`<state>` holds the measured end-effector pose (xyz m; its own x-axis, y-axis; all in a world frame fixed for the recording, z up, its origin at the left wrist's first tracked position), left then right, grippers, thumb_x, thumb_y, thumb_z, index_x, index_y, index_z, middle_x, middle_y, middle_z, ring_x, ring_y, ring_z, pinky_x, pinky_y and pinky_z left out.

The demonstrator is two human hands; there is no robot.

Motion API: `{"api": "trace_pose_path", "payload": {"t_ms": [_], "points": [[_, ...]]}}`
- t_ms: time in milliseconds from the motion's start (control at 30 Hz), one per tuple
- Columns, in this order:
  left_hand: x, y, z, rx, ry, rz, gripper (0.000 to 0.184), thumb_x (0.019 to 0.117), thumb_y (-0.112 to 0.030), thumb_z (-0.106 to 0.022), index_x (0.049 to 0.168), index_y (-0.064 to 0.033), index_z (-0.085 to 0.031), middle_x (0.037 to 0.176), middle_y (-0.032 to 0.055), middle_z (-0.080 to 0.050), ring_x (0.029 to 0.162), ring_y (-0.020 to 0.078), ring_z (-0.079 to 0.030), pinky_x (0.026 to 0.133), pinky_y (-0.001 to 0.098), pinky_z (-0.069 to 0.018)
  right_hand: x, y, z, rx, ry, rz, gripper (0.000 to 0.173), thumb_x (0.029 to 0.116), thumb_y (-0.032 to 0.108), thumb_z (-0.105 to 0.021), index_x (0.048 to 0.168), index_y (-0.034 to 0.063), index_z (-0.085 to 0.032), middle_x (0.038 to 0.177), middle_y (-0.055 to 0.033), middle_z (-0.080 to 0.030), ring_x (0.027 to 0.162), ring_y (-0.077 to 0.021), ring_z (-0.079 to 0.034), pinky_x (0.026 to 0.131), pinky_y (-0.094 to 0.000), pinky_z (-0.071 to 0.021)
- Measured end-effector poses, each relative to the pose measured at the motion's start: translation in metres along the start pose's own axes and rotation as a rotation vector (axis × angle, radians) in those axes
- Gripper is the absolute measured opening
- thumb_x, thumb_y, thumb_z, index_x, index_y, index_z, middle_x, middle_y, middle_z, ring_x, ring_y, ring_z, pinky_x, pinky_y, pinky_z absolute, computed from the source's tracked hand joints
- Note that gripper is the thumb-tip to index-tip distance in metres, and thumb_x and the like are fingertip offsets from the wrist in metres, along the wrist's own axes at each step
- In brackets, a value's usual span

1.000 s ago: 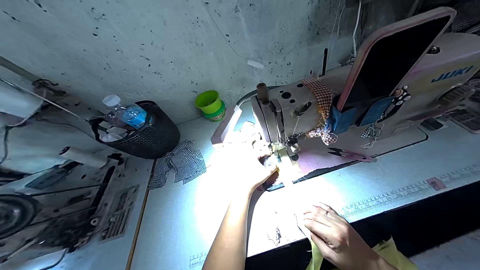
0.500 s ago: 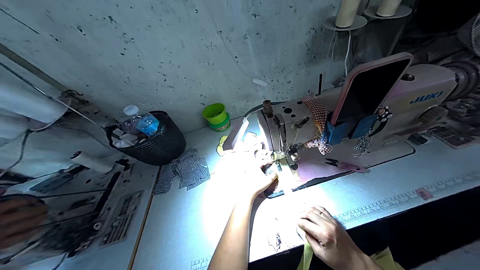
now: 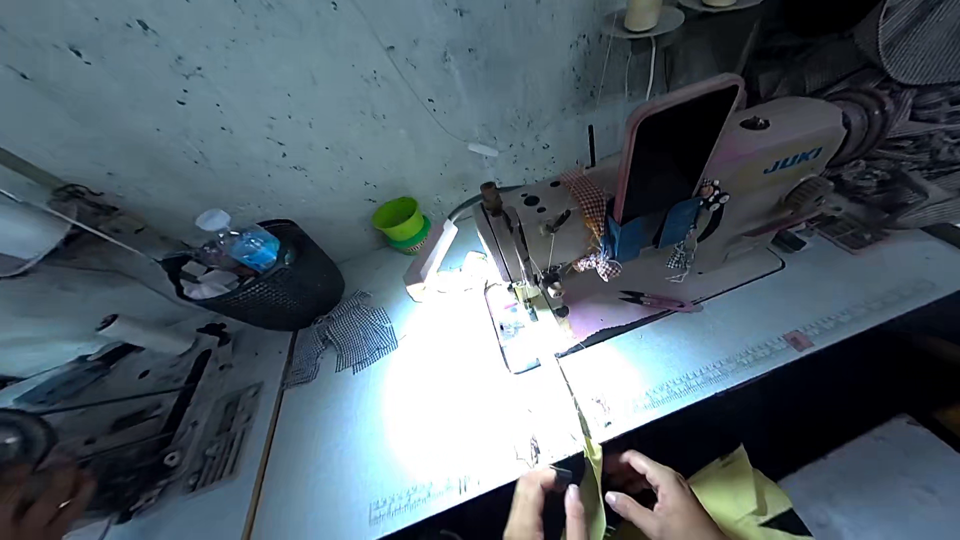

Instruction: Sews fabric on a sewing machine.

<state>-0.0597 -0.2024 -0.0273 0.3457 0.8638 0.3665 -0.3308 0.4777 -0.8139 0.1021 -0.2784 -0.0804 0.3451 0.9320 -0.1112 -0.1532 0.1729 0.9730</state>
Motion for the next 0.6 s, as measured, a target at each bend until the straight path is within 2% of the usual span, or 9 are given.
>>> {"api": "trace_pose_path", "payload": {"t_ms": [67, 100, 167, 233, 267, 333, 433, 500, 600], "points": [[-0.032, 0.015, -0.015, -0.075, 0.036, 0.147, 0.024, 0.0897, -0.002, -0.064, 0.109, 0.0128, -0.065, 0.107, 0.0186, -0.071, 0.103, 0.0157, -0.07, 0.095, 0.0306, -0.0573, 0.008, -0.01, -0.006, 0.112, 0.086, -0.022, 0.055, 0.085, 0.031, -0.078, 0.127, -0.0015, -0.064, 0.121, -0.01, -0.071, 0.112, -0.0147, -0.068, 0.099, -0.0347, -0.056], [-0.041, 0.023, -0.022, -0.099, 0.049, 0.224, 0.03, 0.0929, -0.003, -0.059, 0.117, 0.0143, -0.062, 0.113, 0.0214, -0.069, 0.106, 0.0189, -0.069, 0.096, 0.0333, -0.0564, 0.011, -0.009, -0.009, 0.126, 0.104, -0.003, 0.057, 0.083, 0.036, -0.08, 0.125, 0.0001, -0.066, 0.119, -0.0074, -0.071, 0.112, -0.012, -0.067, 0.099, -0.0329, -0.0556], [-0.048, 0.034, -0.029, -0.142, 0.101, 0.335, 0.039, 0.0995, -0.008, -0.049, 0.13, 0.0163, -0.051, 0.125, 0.0274, -0.062, 0.118, 0.0255, -0.063, 0.103, 0.0397, -0.051, 0.015, -0.002, -0.016, 0.147, 0.115, 0.034, 0.047, 0.0825, 0.038, -0.08, 0.114, 0.0047, -0.07, 0.106, -0.0008, -0.075, 0.102, -0.0068, -0.07, 0.093, -0.0289, -0.0583], [-0.049, 0.039, -0.03, -0.209, 0.167, 0.421, 0.043, 0.1035, -0.011, -0.044, 0.138, 0.014, -0.046, 0.128, 0.0257, -0.063, 0.12, 0.0237, -0.064, 0.105, 0.0399, -0.0511, 0.012, 0.004, -0.02, 0.224, 0.117, 0.007, 0.023, 0.0871, 0.025, -0.076, 0.1, 0.0073, -0.071, 0.089, 0.003, -0.074, 0.085, -0.0036, -0.071, 0.081, -0.0245, -0.0598], [-0.049, 0.039, -0.028, -0.227, 0.186, 0.438, 0.041, 0.1035, -0.011, -0.044, 0.136, 0.0127, -0.049, 0.121, 0.0225, -0.066, 0.111, 0.0206, -0.067, 0.1, 0.0383, -0.0539, 0.01, 0.006, -0.021, 0.277, 0.122, -0.038, 0.009, 0.0901, 0.016, -0.071, 0.093, 0.0076, -0.069, 0.081, 0.0043, -0.07, 0.076, -0.0019, -0.067, 0.073, -0.0217, -0.0569], [-0.048, 0.027, -0.021, -0.192, 0.187, 0.393, 0.028, 0.1012, -0.007, -0.051, 0.122, 0.009, -0.06, 0.095, 0.0131, -0.071, 0.083, 0.0133, -0.071, 0.079, 0.0328, -0.0599, 0.006, 0.006, -0.019, 0.399, 0.13, -0.168, 0.01, 0.0948, 0.003, -0.06, 0.088, 0.0052, -0.067, 0.075, 0.002, -0.066, 0.068, -0.0046, -0.064, 0.068, -0.0233, -0.0555], [-0.055, -0.003, -0.01, 0.053, 0.152, 0.243, 0.011, 0.0949, -0.007, -0.064, 0.096, 0.0029, -0.069, 0.064, 0.0039, -0.064, 0.054, 0.008, -0.061, 0.054, 0.0267, -0.0538, -0.002, 0.004, -0.012, 0.521, 0.077, -0.31, 0.01, 0.099, 0.006, -0.056, 0.095, 0.0034, -0.064, 0.075, -0.0027, -0.066, 0.066, -0.0107, -0.065, 0.064, -0.0285, -0.0564], [-0.063, -0.011, -0.01, 0.133, 0.177, 0.194, 0.013, 0.0951, -0.009, -0.064, 0.096, 0.0021, -0.07, 0.066, 0.0041, -0.066, 0.057, 0.0106, -0.063, 0.057, 0.0296, -0.0556, -0.007, 0.005, -0.012, 0.559, 0.07, -0.315, 0.017, 0.0985, 0.016, -0.06, 0.11, 0.0039, -0.06, 0.084, -0.0055, -0.068, 0.072, -0.0148, -0.069, 0.066, -0.0325, -0.06], [-0.067, -0.005, -0.018, 0.046, 0.148, 0.22, 0.029, 0.0934, -0.012, -0.066, 0.112, 0.0093, -0.062, 0.095, 0.0149, -0.069, 0.087, 0.0196, -0.07, 0.082, 0.0374, -0.0594, -0.009, 0.008, -0.016, 0.557, 0.071, -0.269, 0.038, 0.0896, 0.012, -0.071, 0.12, 0.0034, -0.05, 0.09, -0.0075, -0.07, 0.079, -0.0158, -0.071, 0.071, -0.0322, -0.0609]]}}
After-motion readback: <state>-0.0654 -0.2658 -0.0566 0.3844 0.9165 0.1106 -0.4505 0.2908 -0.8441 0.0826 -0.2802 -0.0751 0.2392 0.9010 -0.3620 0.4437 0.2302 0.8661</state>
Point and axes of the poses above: each hand's wrist, its own x-axis towards the middle knuckle, its own z-axis out of the back of the hand, y = z × x, the point moved 3 cm from there along x, towards the middle knuckle
